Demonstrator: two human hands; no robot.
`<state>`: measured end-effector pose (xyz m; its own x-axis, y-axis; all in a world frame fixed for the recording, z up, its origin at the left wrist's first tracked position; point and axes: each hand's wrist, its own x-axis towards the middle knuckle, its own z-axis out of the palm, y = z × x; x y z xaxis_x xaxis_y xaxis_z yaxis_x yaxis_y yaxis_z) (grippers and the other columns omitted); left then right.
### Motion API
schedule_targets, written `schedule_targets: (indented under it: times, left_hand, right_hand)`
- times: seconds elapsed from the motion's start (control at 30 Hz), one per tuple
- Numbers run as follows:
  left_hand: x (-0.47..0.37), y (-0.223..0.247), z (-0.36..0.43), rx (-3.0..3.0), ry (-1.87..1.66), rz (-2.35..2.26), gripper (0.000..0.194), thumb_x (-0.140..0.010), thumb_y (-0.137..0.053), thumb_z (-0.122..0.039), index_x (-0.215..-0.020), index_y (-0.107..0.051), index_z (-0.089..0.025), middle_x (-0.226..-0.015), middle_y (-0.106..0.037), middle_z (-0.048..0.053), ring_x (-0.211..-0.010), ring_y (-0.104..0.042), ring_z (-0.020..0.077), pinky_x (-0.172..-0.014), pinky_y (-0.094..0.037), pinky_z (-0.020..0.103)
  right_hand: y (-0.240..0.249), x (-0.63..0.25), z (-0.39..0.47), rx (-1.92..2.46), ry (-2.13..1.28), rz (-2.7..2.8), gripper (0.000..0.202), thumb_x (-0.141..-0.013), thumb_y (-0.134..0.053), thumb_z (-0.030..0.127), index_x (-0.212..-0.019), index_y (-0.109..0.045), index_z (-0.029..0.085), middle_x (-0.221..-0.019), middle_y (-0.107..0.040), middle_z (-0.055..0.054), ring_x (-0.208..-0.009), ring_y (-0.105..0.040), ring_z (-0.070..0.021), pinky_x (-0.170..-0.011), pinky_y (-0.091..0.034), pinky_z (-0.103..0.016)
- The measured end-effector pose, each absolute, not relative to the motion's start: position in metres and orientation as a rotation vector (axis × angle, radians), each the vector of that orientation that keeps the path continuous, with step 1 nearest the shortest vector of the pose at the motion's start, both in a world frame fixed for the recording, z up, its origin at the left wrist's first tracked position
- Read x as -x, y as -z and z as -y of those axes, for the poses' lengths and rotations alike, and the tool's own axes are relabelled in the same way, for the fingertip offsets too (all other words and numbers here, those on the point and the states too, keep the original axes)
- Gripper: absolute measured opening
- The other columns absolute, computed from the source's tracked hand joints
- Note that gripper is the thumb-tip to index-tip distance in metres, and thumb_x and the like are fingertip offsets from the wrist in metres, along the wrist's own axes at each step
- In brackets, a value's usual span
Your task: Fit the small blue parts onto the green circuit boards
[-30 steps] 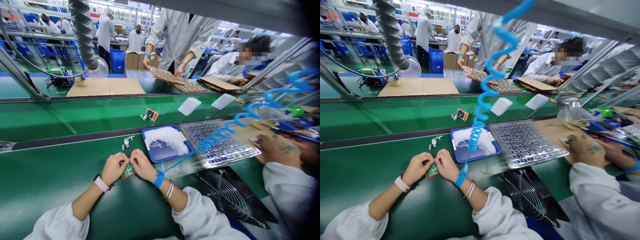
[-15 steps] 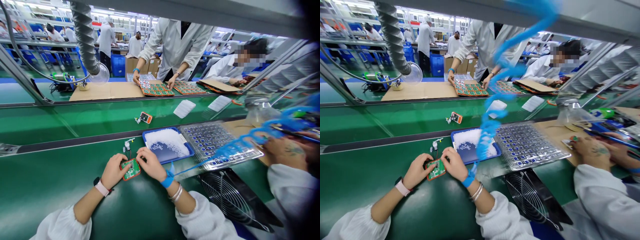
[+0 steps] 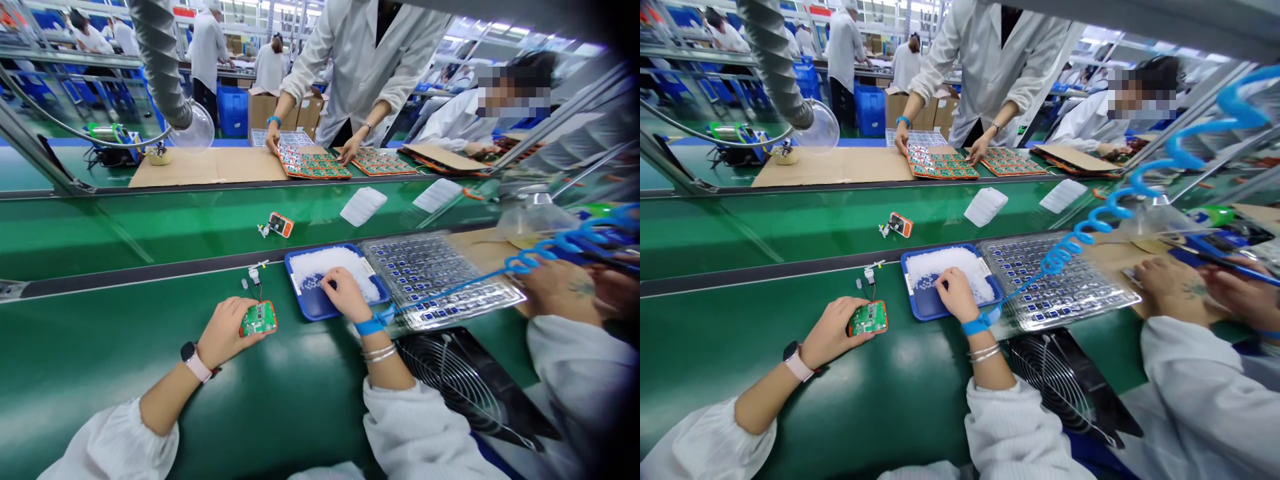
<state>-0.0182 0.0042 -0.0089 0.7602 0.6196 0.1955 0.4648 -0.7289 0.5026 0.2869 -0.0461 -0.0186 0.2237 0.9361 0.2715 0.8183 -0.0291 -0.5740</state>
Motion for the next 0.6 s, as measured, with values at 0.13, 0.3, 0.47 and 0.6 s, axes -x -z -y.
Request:
schedule_targets:
  times: [0.13, 0.3, 0.47, 0.6]
  left_hand:
    - [0.0186, 0.0098, -0.0048, -2.501, -0.483, -0.817, 0.051, -0.076, -0.063, -0.047, -0.117, -0.047, -0.021, -0.112, -0.058, 0.008, -0.105, -0.05, 0.0256, -0.088, -0.037, 0.038]
    - [0.0179, 0.0077, -0.004, -2.483, -0.492, -0.809, 0.049, -0.075, -0.064, -0.047, -0.115, -0.049, -0.022, -0.112, -0.059, 0.008, -0.105, -0.05, 0.026, -0.087, -0.038, 0.038]
    - [0.0178, 0.0072, -0.004, -2.476, -0.495, -0.812, 0.049, -0.075, -0.064, -0.047, -0.114, -0.051, -0.021, -0.112, -0.059, 0.008, -0.105, -0.05, 0.0256, -0.087, -0.038, 0.037]
    - [0.0173, 0.007, -0.0036, -2.469, -0.505, -0.813, 0.049, -0.074, -0.065, -0.046, -0.114, -0.051, -0.021, -0.111, -0.059, 0.008, -0.105, -0.05, 0.0255, -0.087, -0.038, 0.037]
  right_hand:
    - [0.0171, -0.2887, 0.0467, 1.853, -0.258, 1.602, 0.011, -0.077, -0.051, 0.017, -0.067, -0.055, 0.019, -0.077, -0.053, -0.005, -0.079, -0.051, -0.0198, -0.076, -0.042, -0.036]
    - [0.0187, -0.2912, 0.0458, 1.865, -0.207, 1.583, 0.011, -0.078, -0.05, 0.016, -0.067, -0.054, 0.018, -0.076, -0.052, -0.005, -0.078, -0.051, -0.02, -0.076, -0.042, -0.037]
    - [0.0227, -0.2905, 0.0431, 1.896, -0.184, 1.598, 0.011, -0.078, -0.051, 0.016, -0.068, -0.054, 0.018, -0.076, -0.052, -0.006, -0.079, -0.051, -0.0209, -0.078, -0.042, -0.039]
    - [0.0227, -0.2909, 0.0415, 1.895, -0.175, 1.627, 0.011, -0.078, -0.05, 0.017, -0.068, -0.054, 0.018, -0.076, -0.052, -0.006, -0.079, -0.051, -0.0209, -0.078, -0.041, -0.039]
